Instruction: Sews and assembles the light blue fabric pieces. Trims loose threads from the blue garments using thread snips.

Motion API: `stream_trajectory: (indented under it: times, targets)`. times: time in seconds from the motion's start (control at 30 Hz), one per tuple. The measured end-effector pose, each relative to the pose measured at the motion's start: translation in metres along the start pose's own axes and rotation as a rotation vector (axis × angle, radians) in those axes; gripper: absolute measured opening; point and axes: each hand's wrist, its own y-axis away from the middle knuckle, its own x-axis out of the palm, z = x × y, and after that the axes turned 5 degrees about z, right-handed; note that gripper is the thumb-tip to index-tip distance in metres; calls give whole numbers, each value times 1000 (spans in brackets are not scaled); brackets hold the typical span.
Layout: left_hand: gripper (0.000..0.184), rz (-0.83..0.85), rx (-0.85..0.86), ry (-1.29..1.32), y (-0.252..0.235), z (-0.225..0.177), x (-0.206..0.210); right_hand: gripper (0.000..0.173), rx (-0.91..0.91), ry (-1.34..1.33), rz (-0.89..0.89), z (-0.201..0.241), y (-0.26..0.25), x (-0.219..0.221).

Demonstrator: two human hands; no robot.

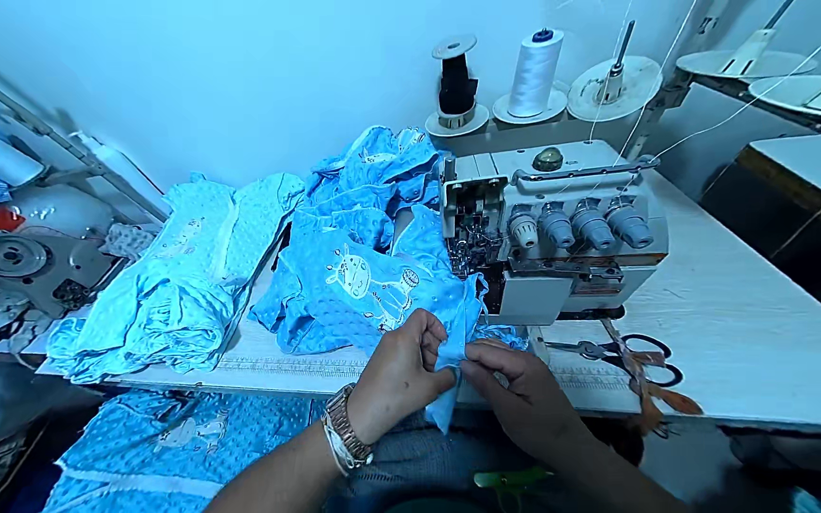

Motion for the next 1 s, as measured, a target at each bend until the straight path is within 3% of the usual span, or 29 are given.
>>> stream_trajectory:
  times: [0.07, 0.13, 0.17, 0.3, 0.4, 0.47, 0.57, 0.67, 0.77, 0.87, 1.0]
  targets:
    - [24, -15, 0, -96, -3, -1, -4, 24, 0, 28, -166, 0, -1, -4]
    - [8, -60, 38, -188, -2, -2, -9, 17, 134, 17, -340, -3, -2, -7]
    - [10, -91, 68, -234, -2, -4, -11, 15, 218, 24, -367, -6, -3, -8]
    - [18, -290, 317, -392, -7, -17, -10, 29, 368, 152, -207, -10, -11, 0]
    - [18, -389, 592, -449, -23, -23, -7, 11, 330, -13, -267, -12, -19, 8]
    - [20, -318, 563, -395, -28, -26, -9, 4, 342, -241, -254, -6, -16, 7]
    - [23, -160, 309, -280, -29, -26, -24, 8, 516, -705, -163, 9, -8, -4]
    - [27, -64, 148, -297, -52, -19, -42, 20, 641, -942, -151, 6, -9, -10]
    - [19, -33, 171, -342, -69, -10, -53, 27, 715, -910, -229, 7, -19, -7]
    - [19, -14, 245, -311, -74, -6, -58, 19, 707, -841, -248, 14, -25, -2]
    - [22, -139, 477, -217, -64, -3, -52, 16, 681, -684, -206, 17, -28, 1]
